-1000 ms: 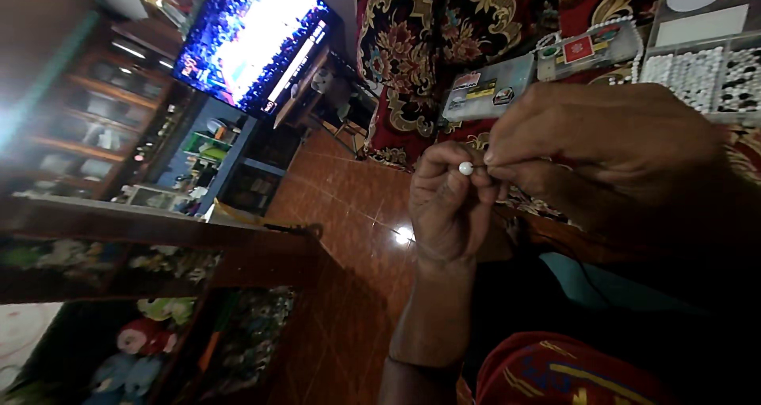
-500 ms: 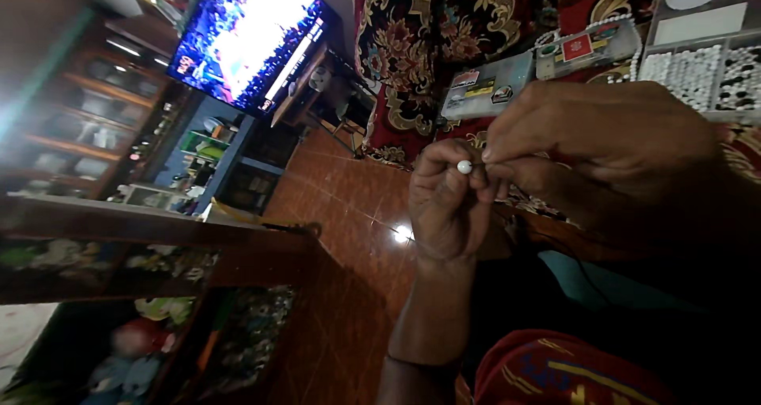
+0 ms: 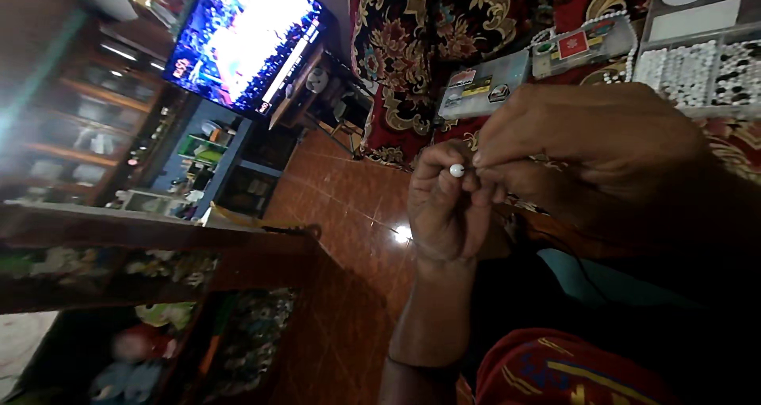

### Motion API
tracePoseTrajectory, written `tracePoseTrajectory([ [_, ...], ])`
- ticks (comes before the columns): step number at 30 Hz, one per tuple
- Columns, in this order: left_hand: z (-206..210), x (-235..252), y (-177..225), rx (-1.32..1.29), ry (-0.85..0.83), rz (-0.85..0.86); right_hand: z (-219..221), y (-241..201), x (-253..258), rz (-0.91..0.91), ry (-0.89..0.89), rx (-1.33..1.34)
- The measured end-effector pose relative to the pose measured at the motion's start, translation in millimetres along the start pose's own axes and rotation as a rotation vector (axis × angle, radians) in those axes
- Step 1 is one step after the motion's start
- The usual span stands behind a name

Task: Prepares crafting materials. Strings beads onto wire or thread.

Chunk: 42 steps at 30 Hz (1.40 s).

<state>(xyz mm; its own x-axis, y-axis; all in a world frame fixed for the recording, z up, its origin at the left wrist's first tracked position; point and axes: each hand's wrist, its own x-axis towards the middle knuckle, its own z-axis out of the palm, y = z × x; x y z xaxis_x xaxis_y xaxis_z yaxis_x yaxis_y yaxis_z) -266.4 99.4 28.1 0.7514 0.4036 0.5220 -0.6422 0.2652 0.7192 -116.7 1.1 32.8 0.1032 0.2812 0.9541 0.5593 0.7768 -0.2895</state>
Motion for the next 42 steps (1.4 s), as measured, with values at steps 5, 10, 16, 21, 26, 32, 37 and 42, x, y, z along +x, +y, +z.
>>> tracePoseTrajectory([
  [5,0.0,0.4,-0.8,-0.003,0.017,-0.015,-0.2,0.0,0.6,0.006,-0.003,0.004],
  [10,-0.9,1.2,-1.0,0.012,0.005,-0.026,-0.4,0.6,0.4,0.002,0.013,0.003],
  [16,-0.1,1.7,-2.2,0.014,0.013,-0.022,-0.4,1.8,0.5,0.009,0.013,-0.007],
  [21,-0.6,2.5,-2.5,0.025,0.011,-0.016,-0.3,2.5,0.2,0.012,0.014,-0.019],
  [26,-0.5,1.9,-2.4,0.033,0.016,-0.002,0.5,2.1,0.0,0.03,0.001,-0.019],
  [32,0.9,0.4,-3.9,0.072,0.055,0.017,3.5,7.7,-1.7,0.009,0.009,-0.031],
  [37,3.2,0.5,-6.0,0.113,0.115,0.031,3.8,10.2,-2.9,0.027,0.017,-0.042],
  [42,8.3,2.4,-8.9,0.194,0.194,0.086,3.8,12.2,-3.9,0.054,0.046,-0.026],
])
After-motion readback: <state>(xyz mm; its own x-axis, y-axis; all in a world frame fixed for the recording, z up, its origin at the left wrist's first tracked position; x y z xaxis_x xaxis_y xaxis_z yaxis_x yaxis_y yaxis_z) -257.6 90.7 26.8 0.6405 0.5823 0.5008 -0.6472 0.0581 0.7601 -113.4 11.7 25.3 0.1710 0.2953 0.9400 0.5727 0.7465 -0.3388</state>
